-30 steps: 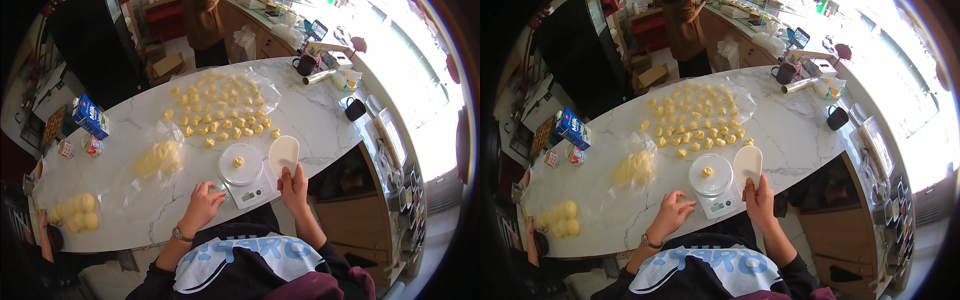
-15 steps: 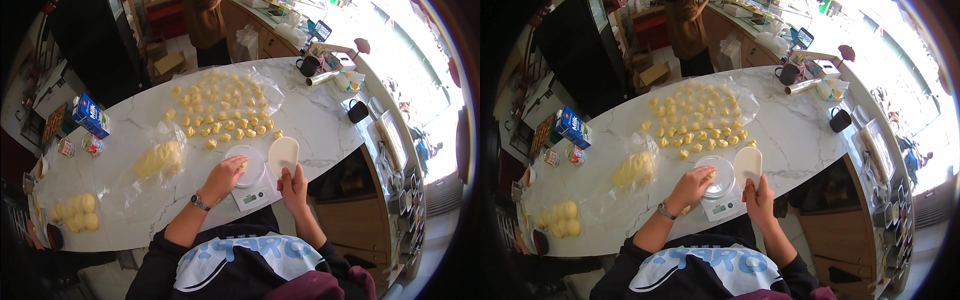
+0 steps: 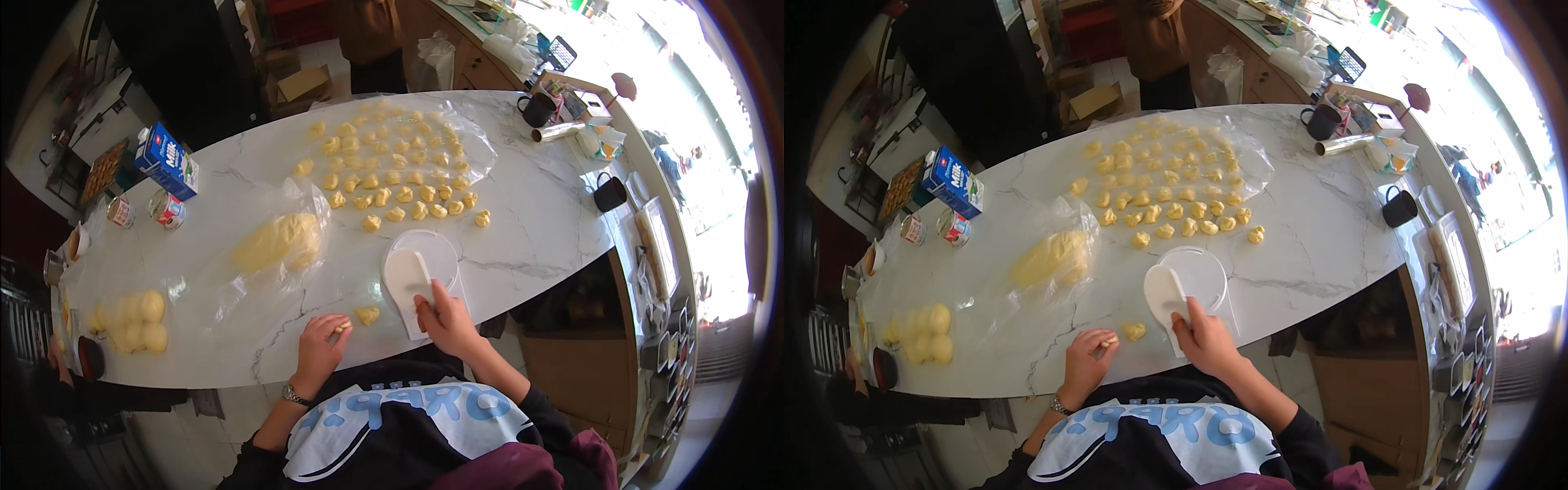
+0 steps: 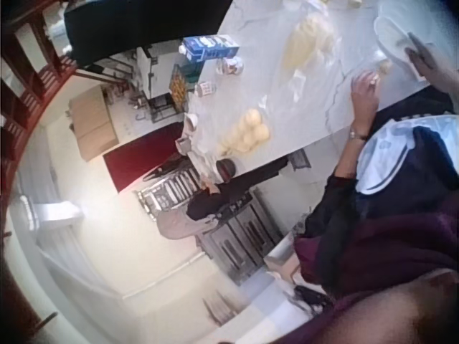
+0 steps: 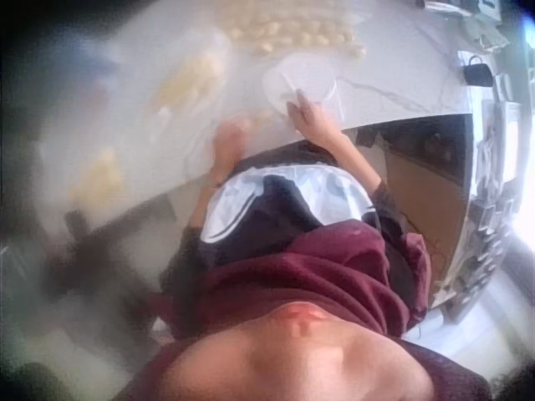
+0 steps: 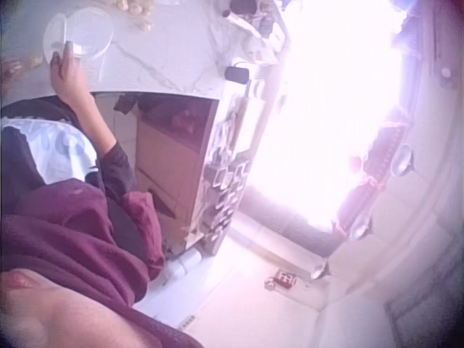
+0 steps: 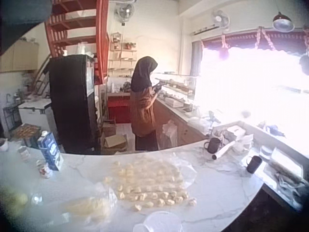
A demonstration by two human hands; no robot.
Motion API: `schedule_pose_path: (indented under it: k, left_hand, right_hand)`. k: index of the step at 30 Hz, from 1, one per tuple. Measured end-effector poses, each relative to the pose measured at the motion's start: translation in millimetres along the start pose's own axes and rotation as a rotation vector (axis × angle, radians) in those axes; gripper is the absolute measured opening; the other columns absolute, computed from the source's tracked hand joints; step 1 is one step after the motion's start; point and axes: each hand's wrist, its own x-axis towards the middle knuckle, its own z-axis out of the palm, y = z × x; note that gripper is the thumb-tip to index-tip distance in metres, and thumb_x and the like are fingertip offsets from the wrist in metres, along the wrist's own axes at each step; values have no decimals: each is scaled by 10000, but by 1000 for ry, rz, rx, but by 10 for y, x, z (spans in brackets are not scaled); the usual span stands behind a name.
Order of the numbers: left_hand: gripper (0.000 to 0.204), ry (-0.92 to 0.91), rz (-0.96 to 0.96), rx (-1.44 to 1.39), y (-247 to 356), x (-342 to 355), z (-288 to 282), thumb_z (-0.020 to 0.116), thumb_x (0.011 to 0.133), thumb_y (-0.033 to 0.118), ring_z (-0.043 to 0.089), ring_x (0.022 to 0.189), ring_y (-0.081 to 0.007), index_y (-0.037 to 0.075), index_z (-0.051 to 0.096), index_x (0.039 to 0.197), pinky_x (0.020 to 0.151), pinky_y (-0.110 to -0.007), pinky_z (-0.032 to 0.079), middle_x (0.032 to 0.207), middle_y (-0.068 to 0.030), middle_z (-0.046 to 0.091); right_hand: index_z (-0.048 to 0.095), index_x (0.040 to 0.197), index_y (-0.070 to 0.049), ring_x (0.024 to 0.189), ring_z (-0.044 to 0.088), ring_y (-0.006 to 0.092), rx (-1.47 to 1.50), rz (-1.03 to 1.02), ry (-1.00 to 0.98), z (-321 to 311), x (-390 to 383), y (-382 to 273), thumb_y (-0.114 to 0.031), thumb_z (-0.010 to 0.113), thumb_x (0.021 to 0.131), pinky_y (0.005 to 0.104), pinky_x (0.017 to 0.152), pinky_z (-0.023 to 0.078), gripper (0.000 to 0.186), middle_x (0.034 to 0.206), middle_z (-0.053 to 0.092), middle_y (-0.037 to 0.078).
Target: The person weighs small pieces of dough on a digital scale, taking them from a plastic bag and placing them on a small plastic lid on the scale, then arranging the weighed pieces on a plastic sheet.
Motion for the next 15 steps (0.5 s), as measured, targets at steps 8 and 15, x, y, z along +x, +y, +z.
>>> schedule_pose_path:
  k: [8, 15]
  left_hand:
    - [169, 88, 112, 26, -50, -72, 64, 721, 737, 23, 617, 863, -299, 35, 659, 893, 767, -362, 512, 915, -120, 647]
    - [89, 480, -289, -530, 208, 204, -32, 604, 901, 49, 620, 775, -128, -12, 596, 966, 691, -270, 531, 927, -73, 628]
  right_hand:
    - [409, 943, -6, 585, 594, 436, -344, -245, -345, 700, 262, -63, -203, 475, 916, 522, 553, 466, 209, 592, 586, 217]
    - [400, 1013, 6, 536, 606, 402, -343, -123, -359, 674, 58, -15, -194, 470, 933, 486, 492, 473, 226, 601, 607, 197]
